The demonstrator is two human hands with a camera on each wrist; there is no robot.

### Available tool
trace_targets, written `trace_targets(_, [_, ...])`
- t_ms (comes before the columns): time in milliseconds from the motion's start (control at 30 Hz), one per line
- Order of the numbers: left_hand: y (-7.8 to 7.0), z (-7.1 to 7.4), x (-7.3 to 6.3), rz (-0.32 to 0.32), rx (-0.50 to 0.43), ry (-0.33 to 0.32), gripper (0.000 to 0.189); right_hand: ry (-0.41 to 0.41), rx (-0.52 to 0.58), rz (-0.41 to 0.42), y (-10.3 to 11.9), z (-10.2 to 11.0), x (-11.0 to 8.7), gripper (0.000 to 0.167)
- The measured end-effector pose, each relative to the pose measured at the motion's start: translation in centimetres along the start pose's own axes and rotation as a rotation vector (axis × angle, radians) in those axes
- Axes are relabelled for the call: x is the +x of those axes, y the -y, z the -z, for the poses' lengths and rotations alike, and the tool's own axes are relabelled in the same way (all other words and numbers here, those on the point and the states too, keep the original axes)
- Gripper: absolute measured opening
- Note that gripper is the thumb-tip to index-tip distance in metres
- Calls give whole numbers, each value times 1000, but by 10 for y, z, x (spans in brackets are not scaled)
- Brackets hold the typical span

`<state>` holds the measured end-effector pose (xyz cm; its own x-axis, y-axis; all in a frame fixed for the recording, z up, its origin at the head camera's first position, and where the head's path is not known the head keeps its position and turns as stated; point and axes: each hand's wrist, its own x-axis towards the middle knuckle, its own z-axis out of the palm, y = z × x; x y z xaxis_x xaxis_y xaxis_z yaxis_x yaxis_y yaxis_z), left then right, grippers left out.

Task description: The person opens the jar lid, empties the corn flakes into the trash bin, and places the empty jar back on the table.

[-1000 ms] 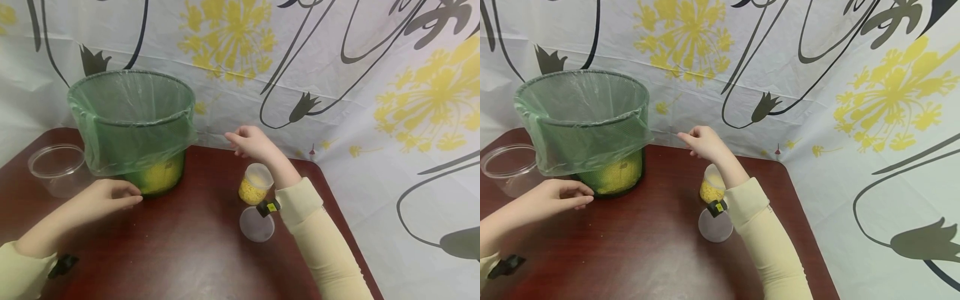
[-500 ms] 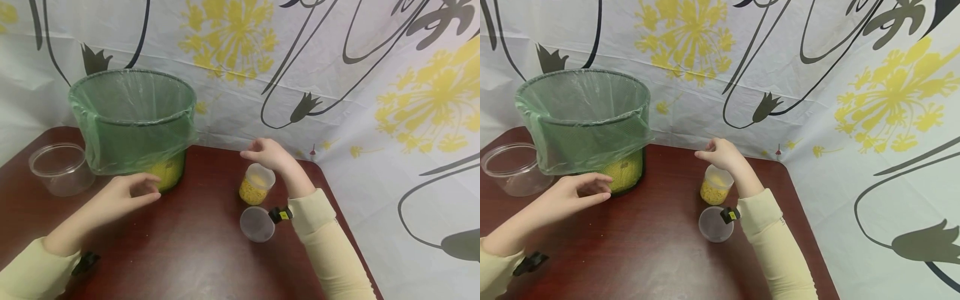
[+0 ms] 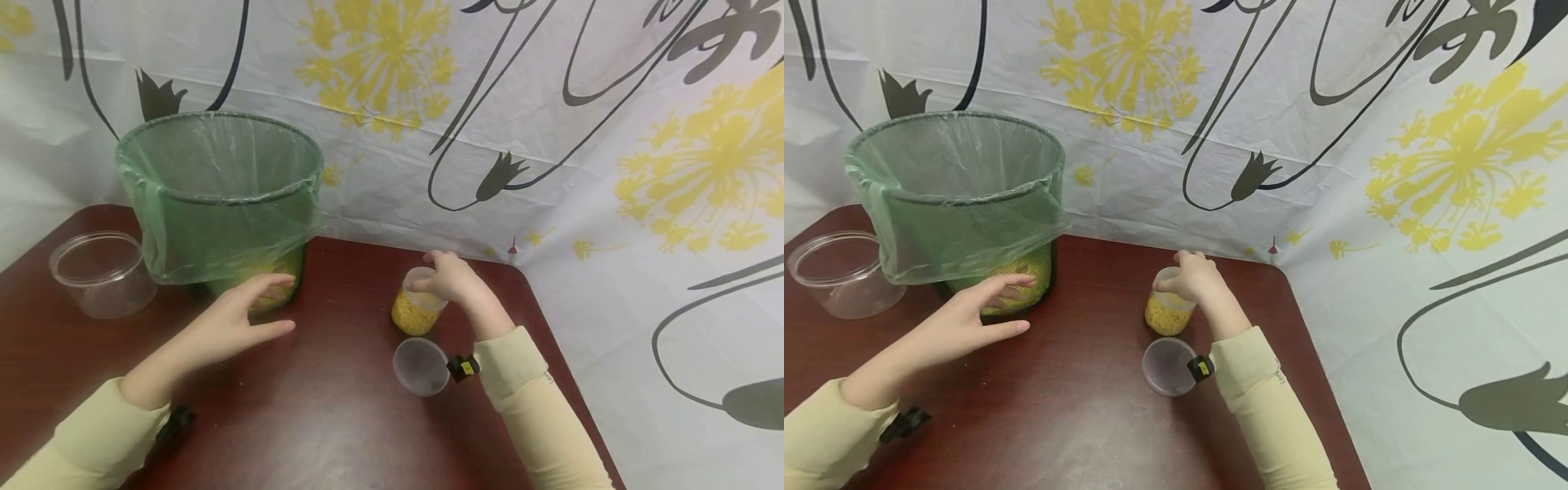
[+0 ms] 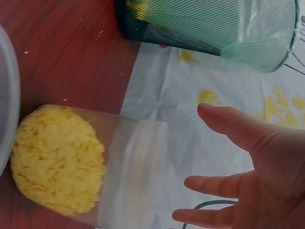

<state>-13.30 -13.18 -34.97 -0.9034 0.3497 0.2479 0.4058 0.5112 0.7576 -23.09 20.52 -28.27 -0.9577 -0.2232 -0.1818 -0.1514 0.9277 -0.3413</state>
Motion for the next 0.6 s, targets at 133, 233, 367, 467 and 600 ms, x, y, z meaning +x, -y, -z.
trace_targets(133, [0,-6,4,2,-29,15,72,-4,-41,1,-5,-8,1,78])
trace_targets(233, [1,-10,8,-3,-42,17,74,-15,-40,-2,-7,-13,1,81])
trace_targets(367, [3,-15,13,-16,-47,24,75,-25,-25,-11,-11,-18,1,83])
trace_targets(467, [4,-19,16,-26,-54,24,75,-28,-23,-12,-12,-21,1,84])
trace_targets(600, [6,-24,21,-35,-51,24,75,-32,-25,-23,-12,-24,3,84])
